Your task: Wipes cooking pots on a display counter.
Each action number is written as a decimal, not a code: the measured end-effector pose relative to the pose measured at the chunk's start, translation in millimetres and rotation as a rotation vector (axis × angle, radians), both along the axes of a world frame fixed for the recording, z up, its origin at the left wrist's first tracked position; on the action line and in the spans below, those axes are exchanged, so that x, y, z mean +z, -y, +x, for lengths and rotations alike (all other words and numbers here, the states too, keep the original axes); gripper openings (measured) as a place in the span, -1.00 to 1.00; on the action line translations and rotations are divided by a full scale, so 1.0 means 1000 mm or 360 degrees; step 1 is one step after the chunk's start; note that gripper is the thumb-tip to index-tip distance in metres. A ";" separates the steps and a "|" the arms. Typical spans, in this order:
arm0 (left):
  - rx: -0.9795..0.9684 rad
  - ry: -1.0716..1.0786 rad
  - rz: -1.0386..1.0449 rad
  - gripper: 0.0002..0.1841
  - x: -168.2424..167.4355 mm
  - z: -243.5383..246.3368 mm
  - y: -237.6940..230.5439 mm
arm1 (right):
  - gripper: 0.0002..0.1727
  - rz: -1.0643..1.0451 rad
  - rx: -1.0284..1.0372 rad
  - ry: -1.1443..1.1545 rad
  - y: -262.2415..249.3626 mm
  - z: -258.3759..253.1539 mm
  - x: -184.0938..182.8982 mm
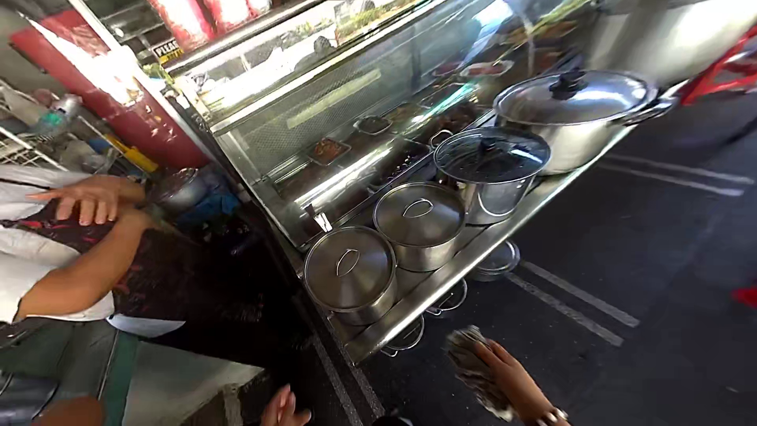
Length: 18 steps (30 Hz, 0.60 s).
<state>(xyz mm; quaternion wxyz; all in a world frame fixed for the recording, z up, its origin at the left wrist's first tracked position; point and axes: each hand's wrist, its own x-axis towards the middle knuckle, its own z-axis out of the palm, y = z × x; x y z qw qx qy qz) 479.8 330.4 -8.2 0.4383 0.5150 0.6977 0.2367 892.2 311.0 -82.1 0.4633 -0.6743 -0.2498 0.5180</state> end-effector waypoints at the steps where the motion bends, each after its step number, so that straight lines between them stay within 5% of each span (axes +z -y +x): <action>1: 0.0044 0.0008 0.0015 -0.39 0.008 0.006 -0.017 | -0.49 0.0122 0.0079 0.0012 -0.023 -0.014 0.020; 6: 0.0163 0.0068 0.0292 -0.40 0.007 0.034 -0.133 | -0.57 0.0883 0.0686 0.0646 -0.132 -0.109 0.107; 11: 0.0253 0.0141 0.0433 -0.47 -0.028 0.084 -0.212 | -0.51 0.0813 0.1552 0.1355 -0.179 -0.156 0.084; 14: 0.0401 -0.0069 0.0616 -0.49 -0.039 0.107 -0.215 | -0.65 0.1140 0.1211 0.1537 -0.165 -0.135 0.053; 18: 0.0474 -0.0124 0.0637 -0.54 -0.037 0.109 -0.210 | -0.66 0.1173 0.0979 0.1629 -0.185 -0.079 0.040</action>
